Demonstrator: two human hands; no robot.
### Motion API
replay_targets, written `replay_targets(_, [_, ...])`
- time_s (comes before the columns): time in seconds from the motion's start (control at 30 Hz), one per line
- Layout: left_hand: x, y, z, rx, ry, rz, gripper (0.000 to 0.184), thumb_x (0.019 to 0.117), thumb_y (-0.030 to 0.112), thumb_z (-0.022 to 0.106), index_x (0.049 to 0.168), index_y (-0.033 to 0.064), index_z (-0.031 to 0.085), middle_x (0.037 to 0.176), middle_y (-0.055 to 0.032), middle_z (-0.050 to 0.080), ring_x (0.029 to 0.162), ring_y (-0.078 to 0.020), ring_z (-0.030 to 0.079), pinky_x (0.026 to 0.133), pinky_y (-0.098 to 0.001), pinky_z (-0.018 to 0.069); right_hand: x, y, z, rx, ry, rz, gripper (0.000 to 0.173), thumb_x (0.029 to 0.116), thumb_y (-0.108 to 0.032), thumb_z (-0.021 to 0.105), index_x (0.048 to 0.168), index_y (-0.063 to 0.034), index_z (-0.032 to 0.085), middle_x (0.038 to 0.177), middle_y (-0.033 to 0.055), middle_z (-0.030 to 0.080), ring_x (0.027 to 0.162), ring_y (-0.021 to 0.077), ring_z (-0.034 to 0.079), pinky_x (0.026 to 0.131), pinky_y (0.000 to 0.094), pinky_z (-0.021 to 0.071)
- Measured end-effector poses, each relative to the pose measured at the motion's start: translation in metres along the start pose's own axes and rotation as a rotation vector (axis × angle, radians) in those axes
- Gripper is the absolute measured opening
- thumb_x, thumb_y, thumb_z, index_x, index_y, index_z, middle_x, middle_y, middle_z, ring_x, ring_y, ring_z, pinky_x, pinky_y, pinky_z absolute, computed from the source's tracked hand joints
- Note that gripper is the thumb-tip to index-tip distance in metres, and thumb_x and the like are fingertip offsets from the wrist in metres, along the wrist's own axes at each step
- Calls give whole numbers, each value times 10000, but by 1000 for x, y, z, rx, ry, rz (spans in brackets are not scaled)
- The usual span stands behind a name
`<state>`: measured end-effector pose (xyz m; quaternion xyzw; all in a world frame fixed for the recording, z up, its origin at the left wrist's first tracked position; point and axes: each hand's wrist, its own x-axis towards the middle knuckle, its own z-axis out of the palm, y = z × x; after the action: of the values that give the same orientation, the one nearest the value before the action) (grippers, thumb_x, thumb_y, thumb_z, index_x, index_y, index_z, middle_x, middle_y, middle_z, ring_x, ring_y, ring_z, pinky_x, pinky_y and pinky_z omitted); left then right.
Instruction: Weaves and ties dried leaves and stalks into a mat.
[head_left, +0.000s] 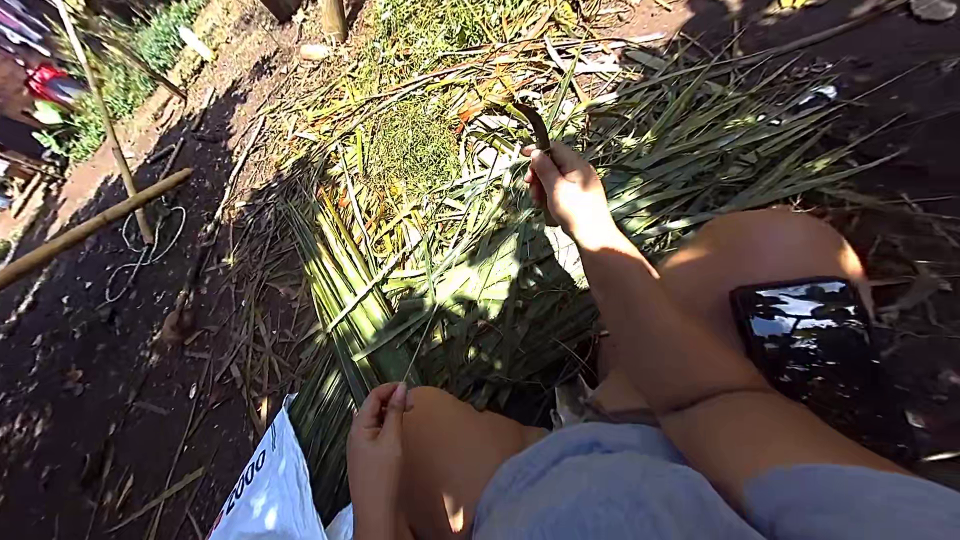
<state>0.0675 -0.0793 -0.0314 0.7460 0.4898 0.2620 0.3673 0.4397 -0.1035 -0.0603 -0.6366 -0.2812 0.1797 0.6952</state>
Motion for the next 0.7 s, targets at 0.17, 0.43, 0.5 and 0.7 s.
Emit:
replay_targets(0.17, [-6, 0, -5, -21, -96, 53, 144, 985, 128, 594, 987, 56, 720, 760, 77, 667, 579, 51, 537, 525, -107, 430, 12, 10, -17, -6, -40, -57, 277, 1108, -212, 418, 1179, -2, 584, 710, -31, 543, 514, 21, 473, 509, 199, 445])
replay_targets(0.43, [-3, 2, -7, -42, -97, 32, 114, 972, 101, 609, 962, 59, 715, 740, 84, 661, 566, 56, 530, 516, -105, 423, 7, 11, -9, 200, -279, 110, 232, 1100, -168, 434, 1014, -62, 622, 602, -79, 475, 437, -20, 364, 415, 142, 322])
replay_targets(0.5, [-1, 0, -3, -55, -96, 28, 116, 974, 107, 611, 968, 57, 715, 738, 84, 663, 561, 58, 528, 517, -101, 418, 2, 10, -2, 193, -337, 168, 229, 1099, -176, 445, 1046, -48, 627, 637, -69, 508, 455, -20, 384, 422, 141, 329])
replay_targets(0.7, [9, -4, 9, -68, -94, -54, 133, 998, 129, 604, 985, 55, 715, 753, 59, 689, 556, 30, 534, 505, -128, 407, -15, 18, 29, 114, -541, 95, 271, 1088, -205, 467, 1031, -31, 667, 583, -69, 460, 449, 2, 379, 441, 183, 350])
